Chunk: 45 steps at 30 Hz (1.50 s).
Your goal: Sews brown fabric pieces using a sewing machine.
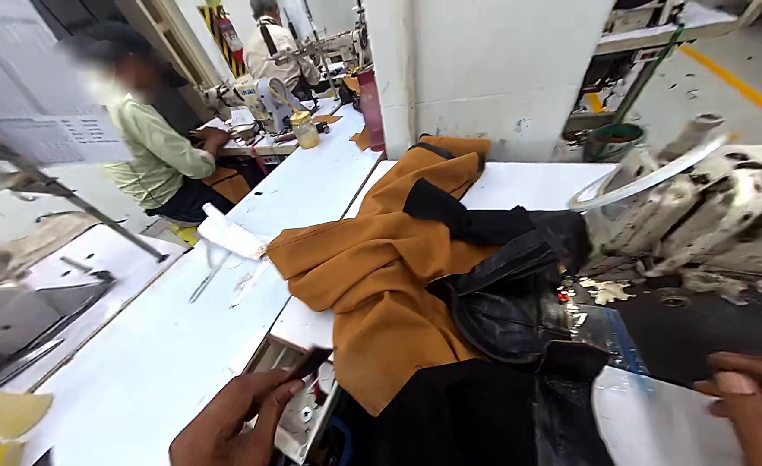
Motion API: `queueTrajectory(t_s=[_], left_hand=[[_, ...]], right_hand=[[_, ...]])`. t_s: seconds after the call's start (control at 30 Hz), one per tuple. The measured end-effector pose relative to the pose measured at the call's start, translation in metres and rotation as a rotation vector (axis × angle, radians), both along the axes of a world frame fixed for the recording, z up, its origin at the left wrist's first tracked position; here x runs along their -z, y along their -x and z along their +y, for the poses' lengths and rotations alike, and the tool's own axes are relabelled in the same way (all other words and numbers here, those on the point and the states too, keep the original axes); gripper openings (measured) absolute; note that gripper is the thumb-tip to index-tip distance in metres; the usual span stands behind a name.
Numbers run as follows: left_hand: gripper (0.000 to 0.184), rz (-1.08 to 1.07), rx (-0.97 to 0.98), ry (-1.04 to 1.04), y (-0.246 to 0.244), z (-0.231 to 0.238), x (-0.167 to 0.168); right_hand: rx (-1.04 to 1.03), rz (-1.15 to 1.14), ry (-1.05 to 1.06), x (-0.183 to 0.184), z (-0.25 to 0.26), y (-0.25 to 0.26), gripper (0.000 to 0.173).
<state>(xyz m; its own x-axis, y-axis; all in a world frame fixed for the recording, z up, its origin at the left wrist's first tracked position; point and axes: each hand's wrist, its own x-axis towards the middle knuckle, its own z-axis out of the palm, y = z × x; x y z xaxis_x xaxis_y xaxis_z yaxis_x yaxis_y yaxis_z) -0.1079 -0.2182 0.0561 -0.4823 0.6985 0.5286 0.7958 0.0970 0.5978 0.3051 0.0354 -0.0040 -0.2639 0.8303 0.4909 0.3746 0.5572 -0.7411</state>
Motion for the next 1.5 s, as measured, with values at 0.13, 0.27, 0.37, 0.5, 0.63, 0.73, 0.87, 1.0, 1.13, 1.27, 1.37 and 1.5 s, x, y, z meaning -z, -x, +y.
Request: queueTrajectory(t_s=[0.13,0.27,0.37,0.5,0.63,0.73,0.87,1.0,1.13,1.27,1.37,1.5], left_hand=[[0.015,0.434,0.376,-0.09,-0.062,0.061,-0.025],[0.02,0.715,0.817,-0.142,-0.108,0.137,-0.027],[0.023,0.685,0.983,-0.146,-0.121,0.185,-0.013],[0.02,0.433,0.953,-0.036,-0.128,0.229,0.014],[0.019,0.462,0.937,0.055,-0.133,0.239,0.038],[0.028,0.338,0.94,0.244,-0.132,0.238,0.031],[0.046,0.182,1.184,0.682,-0.128,0.219,0.001],[0.05,0.122,1.222,0.79,-0.122,0.21,-0.002],[0.047,0.083,1.199,0.741,-0.115,0.221,0.002],[0.043,0.092,1.124,0.716,-0.116,0.227,0.004],[0.029,0.156,0.877,0.617,-0.118,0.228,0.01],[0.022,0.302,0.73,0.399,-0.111,0.245,0.034]], right_hand=[[-0.376,0.258,0.376,-0.031,-0.035,0.038,0.045],[-0.507,0.545,0.8,-0.037,-0.02,0.051,0.057],[-0.28,0.545,0.79,-0.032,-0.002,0.039,0.04],[-0.173,0.437,0.816,-0.026,0.02,0.021,0.033],[-0.063,0.027,0.579,0.001,0.024,0.021,0.04],[0.074,-0.165,0.227,0.015,0.018,0.015,0.042],[-0.144,-0.409,0.194,0.003,0.0,0.016,0.053],[-0.06,-0.653,0.007,0.011,-0.016,0.029,0.04],[-0.024,-0.719,-0.175,0.012,-0.016,0.028,0.025],[0.046,-0.642,-0.323,0.006,-0.01,0.03,0.021],[-0.081,-0.639,-0.416,0.002,0.001,0.041,0.025],[-0.3,-0.713,-0.533,0.014,0.023,0.052,0.028]])
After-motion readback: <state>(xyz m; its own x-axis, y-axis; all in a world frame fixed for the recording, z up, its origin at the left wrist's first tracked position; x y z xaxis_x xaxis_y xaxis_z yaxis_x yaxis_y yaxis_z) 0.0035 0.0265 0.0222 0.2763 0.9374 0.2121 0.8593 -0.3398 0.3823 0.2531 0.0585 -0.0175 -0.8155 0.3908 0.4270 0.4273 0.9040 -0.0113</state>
